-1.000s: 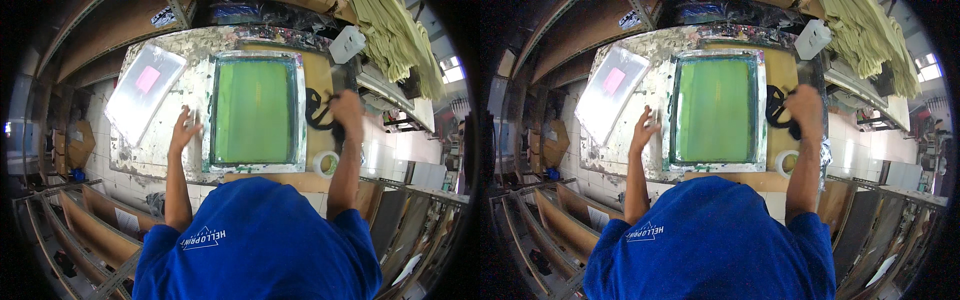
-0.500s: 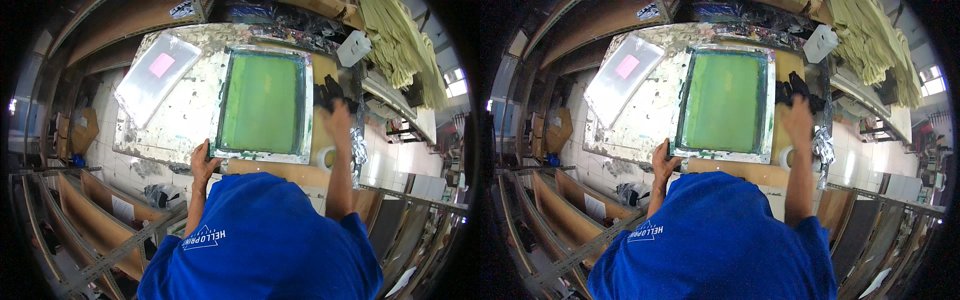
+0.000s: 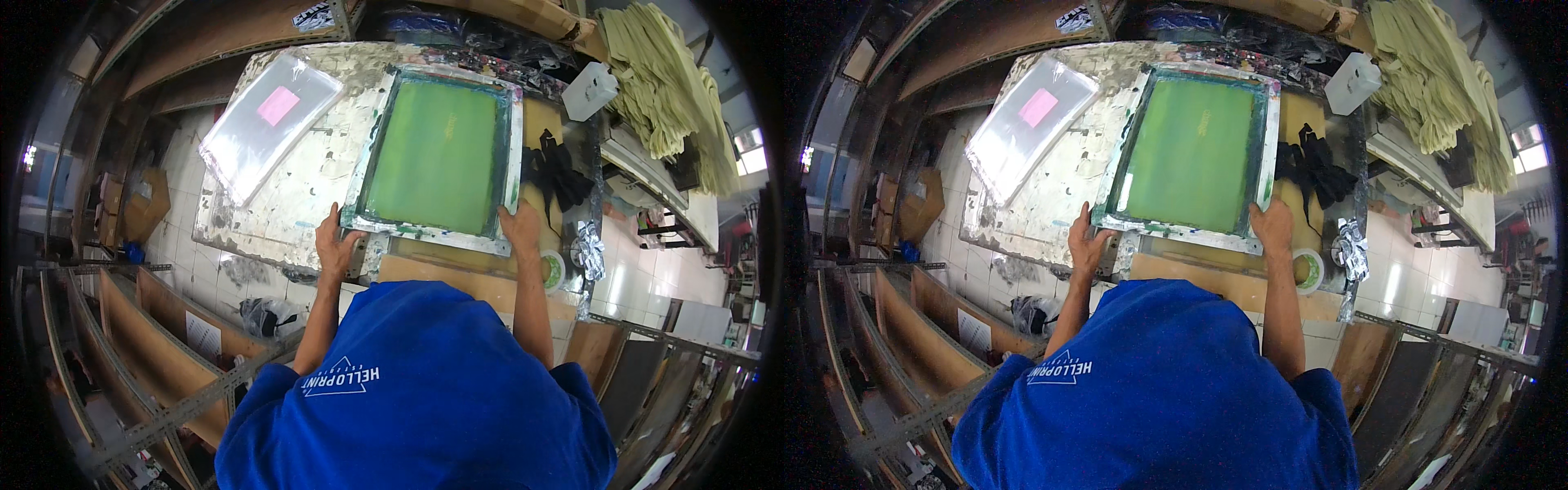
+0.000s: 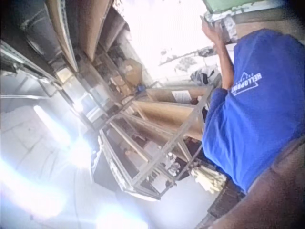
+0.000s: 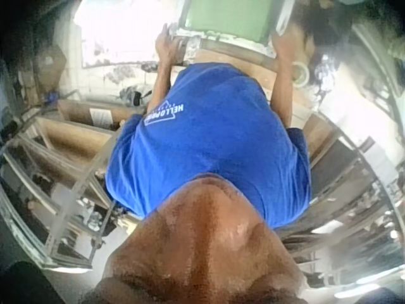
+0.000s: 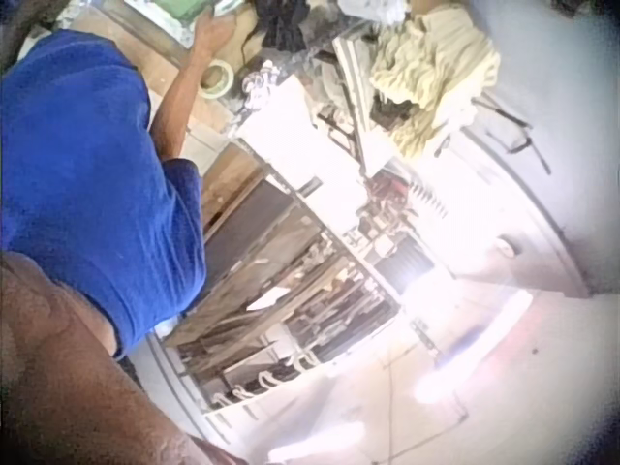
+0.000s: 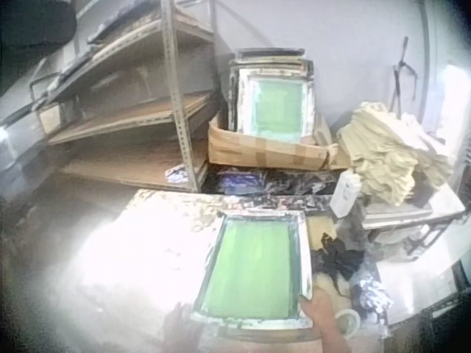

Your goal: The person applies clear tape to the edges of a green screen-printing frame on a workbench, smoothing the tape with a black cloth and their hands.

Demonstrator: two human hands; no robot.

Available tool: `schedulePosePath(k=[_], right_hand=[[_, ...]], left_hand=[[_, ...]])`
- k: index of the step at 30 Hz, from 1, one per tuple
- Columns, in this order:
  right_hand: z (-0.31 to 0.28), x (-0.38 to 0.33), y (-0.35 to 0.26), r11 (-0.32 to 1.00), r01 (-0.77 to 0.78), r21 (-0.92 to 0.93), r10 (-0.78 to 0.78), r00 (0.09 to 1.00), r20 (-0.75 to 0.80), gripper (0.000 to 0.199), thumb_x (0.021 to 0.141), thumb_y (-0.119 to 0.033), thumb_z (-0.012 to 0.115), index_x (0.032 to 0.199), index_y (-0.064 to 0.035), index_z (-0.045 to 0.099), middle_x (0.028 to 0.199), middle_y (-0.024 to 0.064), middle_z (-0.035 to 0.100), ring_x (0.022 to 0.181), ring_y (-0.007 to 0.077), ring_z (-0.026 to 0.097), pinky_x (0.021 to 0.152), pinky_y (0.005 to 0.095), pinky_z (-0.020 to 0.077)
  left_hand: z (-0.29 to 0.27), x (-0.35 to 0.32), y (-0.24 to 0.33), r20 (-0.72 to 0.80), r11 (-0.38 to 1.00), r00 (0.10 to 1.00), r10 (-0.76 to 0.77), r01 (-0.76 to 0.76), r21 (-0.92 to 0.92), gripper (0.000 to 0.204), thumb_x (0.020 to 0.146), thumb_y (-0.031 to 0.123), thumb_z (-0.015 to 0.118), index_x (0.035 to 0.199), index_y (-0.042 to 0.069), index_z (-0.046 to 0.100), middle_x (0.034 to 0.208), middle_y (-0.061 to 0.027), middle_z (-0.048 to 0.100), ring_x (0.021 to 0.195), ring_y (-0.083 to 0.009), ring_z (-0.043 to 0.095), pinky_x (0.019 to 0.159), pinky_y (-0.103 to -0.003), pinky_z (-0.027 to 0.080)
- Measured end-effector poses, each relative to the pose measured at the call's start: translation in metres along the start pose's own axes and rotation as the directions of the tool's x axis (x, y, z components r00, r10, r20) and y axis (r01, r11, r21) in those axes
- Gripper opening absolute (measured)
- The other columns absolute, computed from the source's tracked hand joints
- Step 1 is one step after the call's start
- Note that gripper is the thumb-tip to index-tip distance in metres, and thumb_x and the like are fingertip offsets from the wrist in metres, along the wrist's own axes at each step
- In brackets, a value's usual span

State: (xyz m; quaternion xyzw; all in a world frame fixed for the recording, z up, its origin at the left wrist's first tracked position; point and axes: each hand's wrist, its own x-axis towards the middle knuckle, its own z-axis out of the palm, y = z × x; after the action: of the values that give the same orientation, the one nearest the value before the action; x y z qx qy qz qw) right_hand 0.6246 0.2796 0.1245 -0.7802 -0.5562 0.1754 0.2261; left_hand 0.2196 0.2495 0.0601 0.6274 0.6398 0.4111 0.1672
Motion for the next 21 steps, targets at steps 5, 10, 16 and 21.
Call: schedulePosePath(k=[5,10,16,21], right_hand=[[0.005,0.009,0.002,0.993,-0.012,-0.115,0.012,1.000,-0.004,0.039,0.079,-0.028,0.075,0.095,0.0065,0.066,0.091,0.0301,0.068,0.090,0.0464,0.066,0.081,0.0505,0.0513],[0.001,0.003,0.005,0.998,0.009,0.069,-0.008,1.000,-0.015,0.039,0.079,-0.027,0.077,0.100,0.0039,0.068,0.092,0.0258,0.069,0.088,0.0432,0.066,0.079,0.0474,0.0521],[-0.052,-0.033,0.021,0.999,-0.013,0.037,0.013,1.000,0.019,0.040,0.075,-0.026,0.081,0.099,0.0033,0.068,0.093,0.0225,0.070,0.087,0.0364,0.067,0.078,0.0426,0.0527],[-0.090,-0.081,0.049,0.992,0.077,-0.097,-0.052,0.970,0.237,0.042,0.065,-0.019,0.085,0.095,0.0025,0.065,0.092,0.0210,0.070,0.089,0.0397,0.066,0.078,0.0454,0.0520]], left_hand=[[0.015,0.004,-0.007,0.026,0.999,0.999,-0.018,0.019,-0.049,0.088,0.062,0.021,0.091,0.139,0.004,0.054,0.117,-0.0154,0.067,0.107,-0.0320,0.060,0.091,-0.041,0.047],[0.021,0.002,-0.004,0.020,0.999,0.999,-0.042,0.042,0.011,0.086,0.062,0.018,0.091,0.138,0.004,0.054,0.118,-0.0153,0.064,0.109,-0.0326,0.058,0.097,-0.042,0.043],[0.017,0.004,-0.003,0.053,0.999,0.998,-0.036,0.036,0.004,0.085,0.062,0.016,0.090,0.138,0.003,0.054,0.117,-0.0163,0.063,0.108,-0.0331,0.058,0.094,-0.043,0.045],[0.019,0.005,-0.005,0.045,0.996,0.998,-0.052,0.055,-0.066,0.084,0.062,0.012,0.089,0.138,0.003,0.054,0.115,-0.0167,0.062,0.107,-0.0337,0.059,0.093,-0.042,0.047]])
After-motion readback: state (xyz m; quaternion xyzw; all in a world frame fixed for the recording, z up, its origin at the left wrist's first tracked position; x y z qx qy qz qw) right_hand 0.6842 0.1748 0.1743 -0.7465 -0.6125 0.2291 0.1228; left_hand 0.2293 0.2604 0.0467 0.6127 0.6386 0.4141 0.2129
